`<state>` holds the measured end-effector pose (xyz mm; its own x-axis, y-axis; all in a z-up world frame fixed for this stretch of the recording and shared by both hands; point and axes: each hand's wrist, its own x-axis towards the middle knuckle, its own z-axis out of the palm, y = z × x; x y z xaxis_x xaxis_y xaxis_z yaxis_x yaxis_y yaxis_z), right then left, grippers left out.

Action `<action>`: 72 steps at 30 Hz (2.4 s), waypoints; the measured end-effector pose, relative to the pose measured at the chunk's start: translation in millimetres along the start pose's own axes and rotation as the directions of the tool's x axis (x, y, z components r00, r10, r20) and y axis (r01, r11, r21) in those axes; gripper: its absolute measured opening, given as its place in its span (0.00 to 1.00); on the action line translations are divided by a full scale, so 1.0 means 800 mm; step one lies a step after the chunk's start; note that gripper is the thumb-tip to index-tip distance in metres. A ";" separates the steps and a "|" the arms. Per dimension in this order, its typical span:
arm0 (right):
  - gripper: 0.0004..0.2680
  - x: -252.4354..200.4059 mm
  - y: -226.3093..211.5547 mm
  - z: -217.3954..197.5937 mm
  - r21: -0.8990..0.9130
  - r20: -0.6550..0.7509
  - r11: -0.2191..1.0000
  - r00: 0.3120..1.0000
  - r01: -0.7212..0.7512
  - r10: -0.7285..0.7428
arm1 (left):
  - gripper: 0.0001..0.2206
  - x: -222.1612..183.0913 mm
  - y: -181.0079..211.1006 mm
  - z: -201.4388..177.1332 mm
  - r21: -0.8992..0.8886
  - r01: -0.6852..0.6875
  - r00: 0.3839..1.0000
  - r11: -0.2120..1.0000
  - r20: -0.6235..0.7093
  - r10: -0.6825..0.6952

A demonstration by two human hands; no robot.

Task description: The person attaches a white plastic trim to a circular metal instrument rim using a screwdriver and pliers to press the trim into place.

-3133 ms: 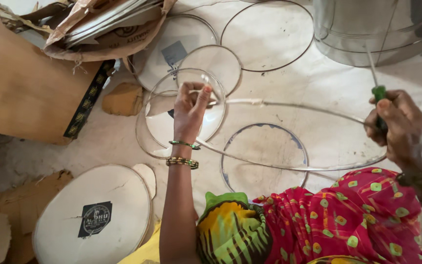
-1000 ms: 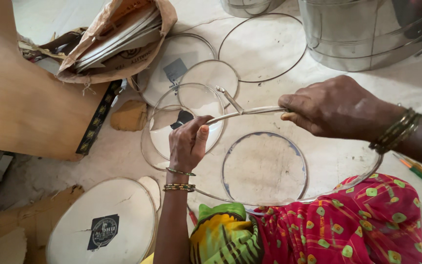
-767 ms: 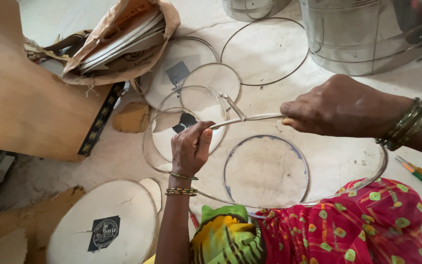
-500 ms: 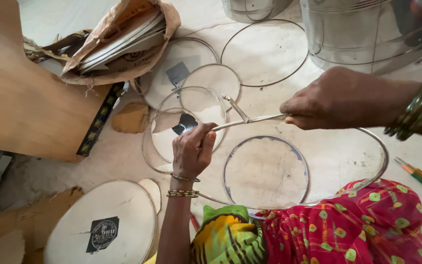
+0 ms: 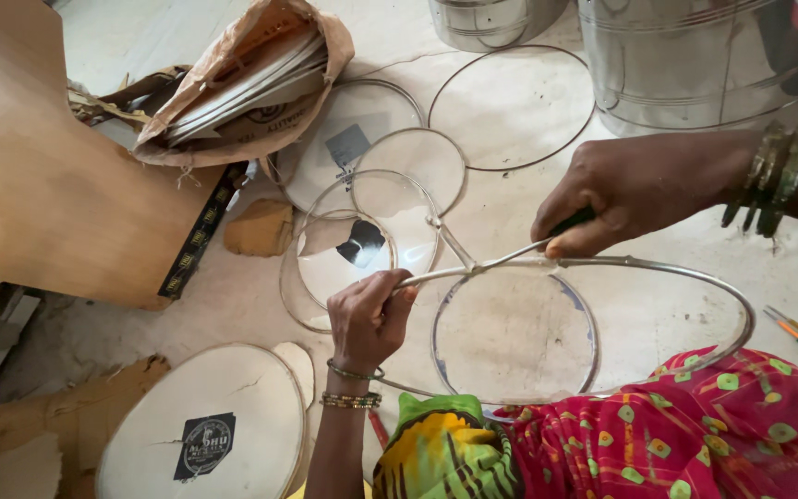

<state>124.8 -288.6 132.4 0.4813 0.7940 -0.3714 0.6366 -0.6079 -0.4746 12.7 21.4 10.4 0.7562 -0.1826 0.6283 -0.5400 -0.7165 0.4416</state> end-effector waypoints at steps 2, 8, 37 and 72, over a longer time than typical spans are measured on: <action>0.12 0.006 0.003 0.002 0.140 -0.016 0.985 0.994 0.105 -0.104 | 0.05 -0.006 -0.001 -0.002 0.005 -0.008 1.000 1.000 -0.021 0.008; 0.14 0.031 0.005 0.010 0.355 0.100 0.933 0.990 0.061 -0.103 | 0.04 -0.023 -0.010 -0.008 0.000 -0.004 0.999 1.000 -0.049 0.004; 0.15 0.079 0.049 0.123 0.894 0.064 0.442 0.954 0.075 -0.292 | 0.08 -0.062 -0.026 -0.010 -0.033 0.068 0.984 0.997 -0.162 -0.072; 0.05 0.112 -0.013 0.175 0.030 -0.831 0.973 0.547 0.229 -0.103 | 0.07 -0.038 -0.074 0.019 0.100 0.263 0.958 0.960 -0.150 -0.246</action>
<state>77.1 -212.2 -8.2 0.6987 0.5033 0.5085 0.7111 -0.4103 -0.5709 27.1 59.1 -44.3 0.8018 0.1025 0.5888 -0.2828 -0.8029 0.5248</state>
